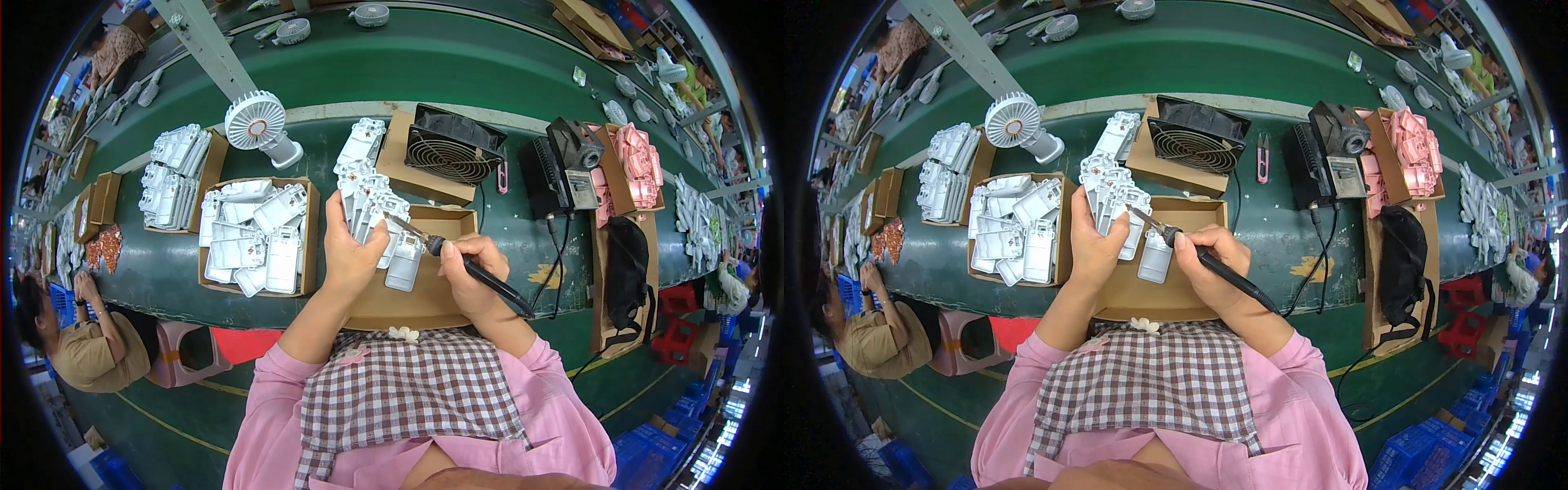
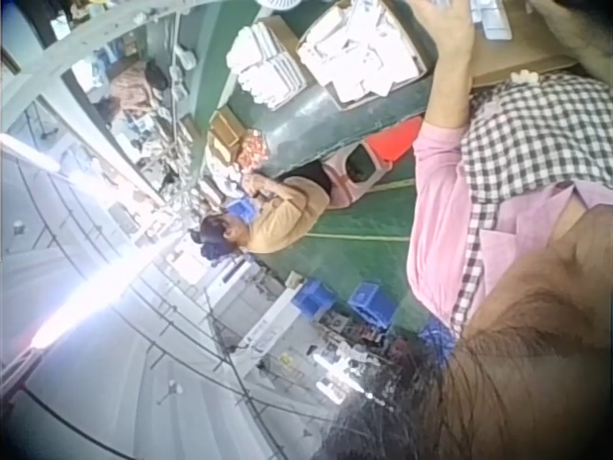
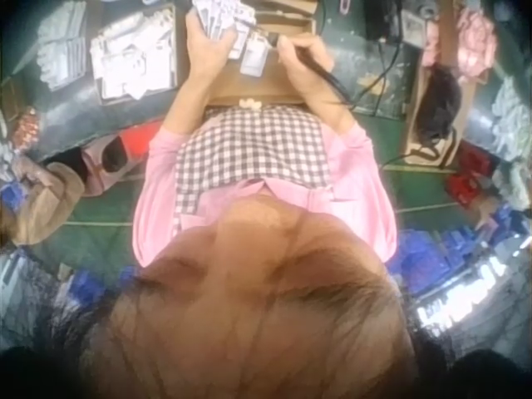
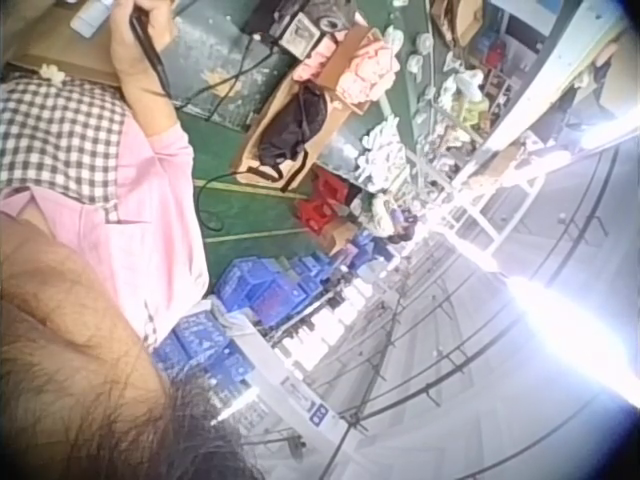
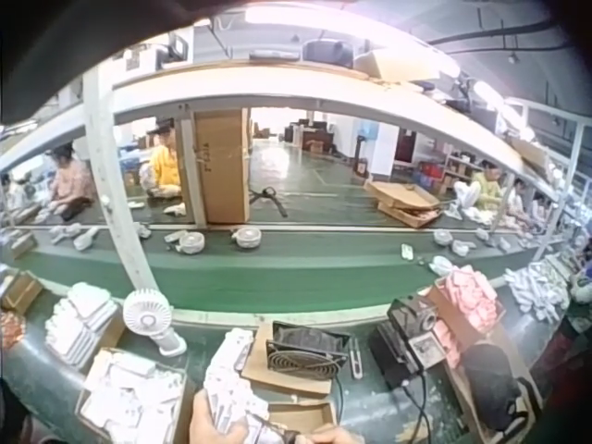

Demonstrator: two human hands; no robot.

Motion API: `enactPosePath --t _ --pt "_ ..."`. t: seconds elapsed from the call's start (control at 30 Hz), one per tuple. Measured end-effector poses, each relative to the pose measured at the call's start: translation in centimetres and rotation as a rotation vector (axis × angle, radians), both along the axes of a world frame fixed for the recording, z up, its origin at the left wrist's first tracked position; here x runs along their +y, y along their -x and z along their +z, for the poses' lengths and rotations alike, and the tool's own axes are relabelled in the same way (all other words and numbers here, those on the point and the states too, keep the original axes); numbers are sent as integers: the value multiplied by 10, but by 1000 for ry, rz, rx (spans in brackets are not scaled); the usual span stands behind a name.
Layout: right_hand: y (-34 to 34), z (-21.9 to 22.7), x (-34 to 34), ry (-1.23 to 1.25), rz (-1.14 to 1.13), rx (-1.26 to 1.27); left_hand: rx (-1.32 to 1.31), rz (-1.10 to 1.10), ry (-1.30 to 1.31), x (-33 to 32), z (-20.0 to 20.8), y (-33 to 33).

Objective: Soldering wires onto small electronic components on an assembly line workstation.

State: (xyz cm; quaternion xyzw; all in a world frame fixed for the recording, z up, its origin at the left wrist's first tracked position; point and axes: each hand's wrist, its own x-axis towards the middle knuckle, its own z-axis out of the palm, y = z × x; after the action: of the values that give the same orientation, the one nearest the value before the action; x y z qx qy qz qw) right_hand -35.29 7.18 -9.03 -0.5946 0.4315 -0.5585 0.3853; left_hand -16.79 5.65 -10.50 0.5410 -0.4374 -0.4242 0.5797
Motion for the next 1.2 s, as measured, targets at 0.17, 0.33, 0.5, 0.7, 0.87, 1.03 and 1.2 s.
enactPosePath --t 0.17,0.33,0.5,0.7,0.87,1.03,1.2 --pt "-1 0 -1 1 -5 5 -9 -4 -8 0 1 0" --pt "1 -1 0 -12 0 22 4 -14 1 0 2 -1" --pt "7 -6 1 107 35 -51 139 -66 -33 -2 2 -4" --pt "9 -13 2 183 69 -131 194 -114 -36 -1 3 -5" --pt "6 -10 2 155 50 -99 306 -113 -96 0 4 -5" --pt "1 -3 0 74 1 3 222 -93 -82 0 3 -4" --pt "-3 2 -3 63 -11 40 218 -71 -112 1 3 -4"
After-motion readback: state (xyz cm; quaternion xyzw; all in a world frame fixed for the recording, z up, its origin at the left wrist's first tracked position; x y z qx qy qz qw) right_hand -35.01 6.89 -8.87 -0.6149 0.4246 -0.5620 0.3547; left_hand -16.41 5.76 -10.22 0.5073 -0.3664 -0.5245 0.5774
